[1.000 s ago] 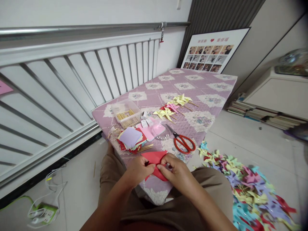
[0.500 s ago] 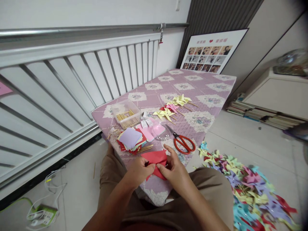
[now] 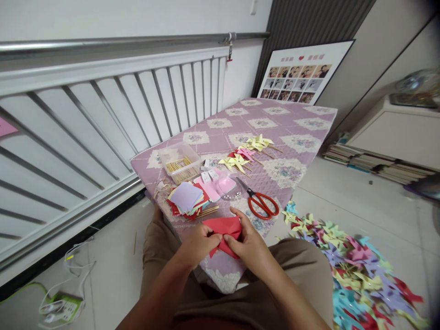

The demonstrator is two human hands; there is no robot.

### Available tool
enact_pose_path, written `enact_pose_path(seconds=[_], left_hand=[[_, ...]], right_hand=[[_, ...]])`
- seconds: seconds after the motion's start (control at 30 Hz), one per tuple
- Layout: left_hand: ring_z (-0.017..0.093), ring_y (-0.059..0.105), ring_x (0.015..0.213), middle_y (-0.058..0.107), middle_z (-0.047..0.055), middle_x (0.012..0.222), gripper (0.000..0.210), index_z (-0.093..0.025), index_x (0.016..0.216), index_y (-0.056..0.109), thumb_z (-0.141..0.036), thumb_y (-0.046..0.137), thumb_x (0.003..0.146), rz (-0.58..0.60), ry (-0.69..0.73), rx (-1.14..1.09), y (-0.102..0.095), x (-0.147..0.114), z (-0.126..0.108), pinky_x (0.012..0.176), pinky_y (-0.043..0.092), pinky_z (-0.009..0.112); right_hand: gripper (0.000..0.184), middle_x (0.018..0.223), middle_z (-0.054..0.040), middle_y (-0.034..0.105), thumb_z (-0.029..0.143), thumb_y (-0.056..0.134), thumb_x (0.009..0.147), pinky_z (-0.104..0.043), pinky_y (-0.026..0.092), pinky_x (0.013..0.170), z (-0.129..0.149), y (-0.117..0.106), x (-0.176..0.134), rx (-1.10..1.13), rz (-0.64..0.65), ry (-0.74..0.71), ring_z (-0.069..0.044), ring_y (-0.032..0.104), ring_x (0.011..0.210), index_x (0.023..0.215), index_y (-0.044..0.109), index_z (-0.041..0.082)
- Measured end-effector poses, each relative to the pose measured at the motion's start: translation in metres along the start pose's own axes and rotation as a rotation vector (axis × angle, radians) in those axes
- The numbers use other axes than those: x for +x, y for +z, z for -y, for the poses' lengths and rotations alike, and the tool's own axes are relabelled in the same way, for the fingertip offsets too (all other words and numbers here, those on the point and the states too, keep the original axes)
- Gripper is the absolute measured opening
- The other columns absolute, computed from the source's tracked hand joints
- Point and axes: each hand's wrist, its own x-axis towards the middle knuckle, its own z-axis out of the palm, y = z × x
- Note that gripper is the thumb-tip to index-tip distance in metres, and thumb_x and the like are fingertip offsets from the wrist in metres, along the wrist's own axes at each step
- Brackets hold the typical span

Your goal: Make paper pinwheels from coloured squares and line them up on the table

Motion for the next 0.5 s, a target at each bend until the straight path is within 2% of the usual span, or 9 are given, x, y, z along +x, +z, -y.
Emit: enact_pose_path(seconds=[0.17,0.3,0.5], left_hand=[[0.010,0.045,0.051,0.059,-0.001,0.062,0.021,-0.014,0.082,0.068,-0.028,0.055,0.074,0.046,-0.004,0.000,-0.0007,-0.0010,0.0008,0.053,0.036,0.023],[0.009,0.041,0.050,0.054,-0.003,0.059,0.019,-0.014,0.075,0.065,-0.031,0.058,0.071,-0.029,-0.047,0.098,0.0009,0.0010,0.0048,0.050,0.033,0.022],[0.010,0.041,0.053,0.054,-0.002,0.062,0.018,-0.014,0.077,0.065,-0.028,0.056,0.071,-0.087,-0.040,0.185,0.0034,0.0044,0.0054,0.051,0.033,0.021]], right_hand=[[0.062,0.103,-0.0047,0.064,0.019,0.059,0.071,-0.029,0.049,0.075,0.0032,-0.0003,0.0012,-0.091,-0.026,-0.016,-0.017,0.061,0.079,0.131,0.043,0.018],[0.062,0.104,-0.0052,0.065,0.021,0.058,0.072,-0.029,0.049,0.075,0.0039,-0.0001,0.0014,-0.132,-0.021,-0.001,-0.018,0.061,0.080,0.132,0.042,0.018],[0.060,0.111,-0.0064,0.062,0.022,0.060,0.071,-0.029,0.048,0.081,0.0010,0.0024,0.0011,-0.020,-0.026,0.029,-0.019,0.061,0.088,0.129,0.044,0.019]])
